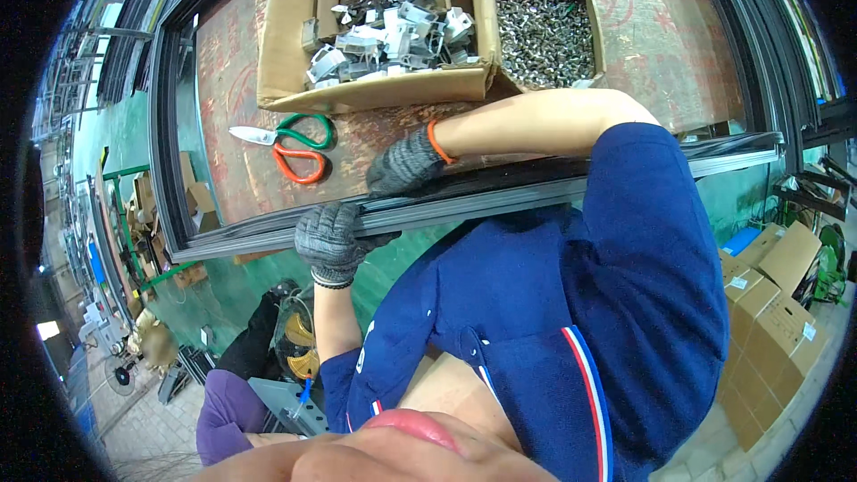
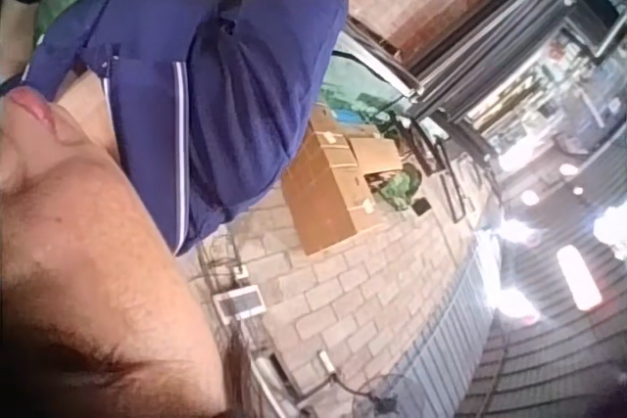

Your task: Inserting a rubber gasket seal into the perimeter of a metal window frame.

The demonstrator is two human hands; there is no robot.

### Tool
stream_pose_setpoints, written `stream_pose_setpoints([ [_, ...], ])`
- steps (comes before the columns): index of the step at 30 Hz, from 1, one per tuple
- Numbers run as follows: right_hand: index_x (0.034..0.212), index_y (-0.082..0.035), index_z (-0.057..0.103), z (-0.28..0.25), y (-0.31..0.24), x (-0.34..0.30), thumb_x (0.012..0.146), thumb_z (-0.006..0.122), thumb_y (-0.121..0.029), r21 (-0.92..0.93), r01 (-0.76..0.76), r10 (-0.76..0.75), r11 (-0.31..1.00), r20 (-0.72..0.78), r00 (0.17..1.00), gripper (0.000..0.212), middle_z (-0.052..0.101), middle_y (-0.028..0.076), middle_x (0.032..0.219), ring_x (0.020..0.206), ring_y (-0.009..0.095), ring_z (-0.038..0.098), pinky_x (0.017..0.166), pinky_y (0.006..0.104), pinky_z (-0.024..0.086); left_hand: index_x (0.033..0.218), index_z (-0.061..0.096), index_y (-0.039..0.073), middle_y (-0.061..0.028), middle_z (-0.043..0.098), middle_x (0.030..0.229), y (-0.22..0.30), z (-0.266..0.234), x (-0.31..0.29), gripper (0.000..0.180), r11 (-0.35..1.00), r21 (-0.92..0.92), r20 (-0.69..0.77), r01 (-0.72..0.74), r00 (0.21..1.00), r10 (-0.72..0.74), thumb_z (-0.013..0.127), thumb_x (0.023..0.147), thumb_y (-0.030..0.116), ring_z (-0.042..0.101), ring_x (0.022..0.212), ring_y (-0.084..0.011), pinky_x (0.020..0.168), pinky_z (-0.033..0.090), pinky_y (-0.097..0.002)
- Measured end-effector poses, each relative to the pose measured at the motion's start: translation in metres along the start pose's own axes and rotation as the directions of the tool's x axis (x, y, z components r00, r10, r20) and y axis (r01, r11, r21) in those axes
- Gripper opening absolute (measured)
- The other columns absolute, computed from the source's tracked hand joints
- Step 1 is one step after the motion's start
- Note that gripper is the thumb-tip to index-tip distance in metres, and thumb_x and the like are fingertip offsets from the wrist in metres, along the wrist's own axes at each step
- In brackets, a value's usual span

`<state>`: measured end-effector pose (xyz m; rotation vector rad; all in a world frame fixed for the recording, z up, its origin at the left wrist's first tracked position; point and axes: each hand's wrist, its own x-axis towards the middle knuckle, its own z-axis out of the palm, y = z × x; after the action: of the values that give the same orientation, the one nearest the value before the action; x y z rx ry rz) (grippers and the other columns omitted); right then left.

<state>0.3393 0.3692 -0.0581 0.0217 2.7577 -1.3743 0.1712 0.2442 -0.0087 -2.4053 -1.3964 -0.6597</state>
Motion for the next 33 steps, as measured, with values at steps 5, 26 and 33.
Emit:
stream_pose_setpoints([
  [5, 0.094, 0.002, 0.06, -0.004, -0.008, 0.027, 0.087, 0.044, -0.016, -0.203, 0.176, -0.151, 0.963, 0.129, 0.98, 0.025, 0.062, 0.023, 0.089, 0.085, 0.036, 0.061, 0.075, 0.0428, 0.048, 0.075, 0.06, 0.012, -0.0047, 0.058, 0.068, 0.007, -0.004, -0.006, 0.064, 0.999, -0.019, -0.009, 0.027, 1.0, -0.028, 0.071, 0.046, 0.068, 0.058, 0.059, -0.0237, 0.055, 0.046, -0.0365],
  [26, 0.107, -0.007, 0.057, -0.265, 0.183, -0.307, 0.085, 0.058, -0.017, -0.602, -0.677, 0.137, 0.423, -0.696, 0.705, 0.024, 0.063, 0.011, 0.086, 0.076, 0.019, 0.061, 0.065, 0.0293, 0.049, 0.096, 0.062, 0.015, -0.0056, 0.062, 0.091, 0.045, -0.019, 0.049, 0.063, 0.985, 0.047, 0.296, 0.169, 0.939, -0.175, 0.074, 0.044, 0.047, 0.059, 0.088, -0.0261, 0.077, 0.047, -0.0424],
  [33, 0.108, -0.01, 0.059, -0.326, 0.319, -0.223, 0.075, 0.064, -0.023, -0.435, -0.774, 0.387, 0.46, -0.686, 0.616, 0.035, 0.064, 0.01, 0.098, 0.089, 0.02, 0.06, 0.08, 0.0315, 0.048, 0.093, 0.064, 0.015, -0.0053, 0.063, 0.091, 0.051, -0.01, 0.059, 0.031, 0.961, 0.0, 0.518, 0.277, 0.822, -0.238, 0.062, 0.062, 0.022, 0.06, 0.087, -0.0251, 0.078, 0.048, -0.0381],
])
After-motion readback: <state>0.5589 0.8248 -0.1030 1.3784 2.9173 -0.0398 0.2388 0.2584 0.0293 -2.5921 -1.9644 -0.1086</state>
